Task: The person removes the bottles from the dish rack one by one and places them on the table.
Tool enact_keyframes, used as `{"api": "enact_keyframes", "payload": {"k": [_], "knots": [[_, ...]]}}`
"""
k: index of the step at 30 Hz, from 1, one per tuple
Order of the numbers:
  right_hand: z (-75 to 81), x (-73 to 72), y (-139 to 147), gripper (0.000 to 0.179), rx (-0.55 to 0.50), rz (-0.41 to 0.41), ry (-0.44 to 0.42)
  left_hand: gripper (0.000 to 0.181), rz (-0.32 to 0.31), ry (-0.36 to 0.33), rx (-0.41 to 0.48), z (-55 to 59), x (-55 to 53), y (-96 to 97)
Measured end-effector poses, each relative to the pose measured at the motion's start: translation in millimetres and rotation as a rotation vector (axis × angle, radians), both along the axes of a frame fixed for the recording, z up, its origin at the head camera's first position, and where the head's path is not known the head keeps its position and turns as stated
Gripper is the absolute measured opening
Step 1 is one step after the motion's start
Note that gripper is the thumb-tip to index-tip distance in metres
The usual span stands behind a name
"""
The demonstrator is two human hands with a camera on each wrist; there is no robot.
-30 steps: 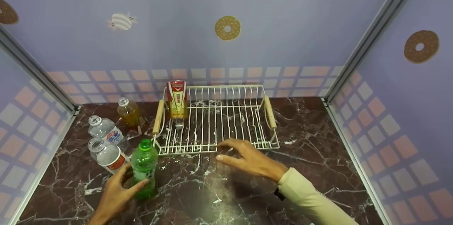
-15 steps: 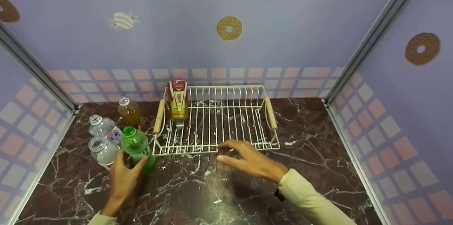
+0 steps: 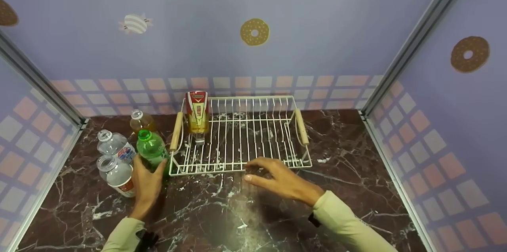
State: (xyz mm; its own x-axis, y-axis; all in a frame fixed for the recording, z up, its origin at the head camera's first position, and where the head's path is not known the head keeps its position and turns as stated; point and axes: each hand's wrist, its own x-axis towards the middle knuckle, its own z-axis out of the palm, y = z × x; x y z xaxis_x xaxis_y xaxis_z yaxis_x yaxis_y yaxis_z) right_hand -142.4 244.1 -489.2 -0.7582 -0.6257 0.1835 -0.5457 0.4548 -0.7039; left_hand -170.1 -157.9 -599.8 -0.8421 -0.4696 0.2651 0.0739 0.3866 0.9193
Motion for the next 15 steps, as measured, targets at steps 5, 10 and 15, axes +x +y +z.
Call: {"api": "enact_keyframes", "payload": {"k": [5, 10, 15], "knots": [[-1.0, -0.3, 0.9, 0.036, -0.007, 0.005, -0.006, 0.076, 0.024, -0.016, 0.007, -2.5, -9.1, -2.1], [-2.5, -0.6, 1.3, 0.035, -0.008, 0.004, -0.012, 0.075, 0.031, -0.019, 0.008, -2.6, -11.6, -3.7], [-3.5, -1.1, 1.6, 0.035, -0.006, -0.003, -0.017, 0.078, 0.031, -0.023, 0.000, -3.1, -12.0, -2.0]]}}
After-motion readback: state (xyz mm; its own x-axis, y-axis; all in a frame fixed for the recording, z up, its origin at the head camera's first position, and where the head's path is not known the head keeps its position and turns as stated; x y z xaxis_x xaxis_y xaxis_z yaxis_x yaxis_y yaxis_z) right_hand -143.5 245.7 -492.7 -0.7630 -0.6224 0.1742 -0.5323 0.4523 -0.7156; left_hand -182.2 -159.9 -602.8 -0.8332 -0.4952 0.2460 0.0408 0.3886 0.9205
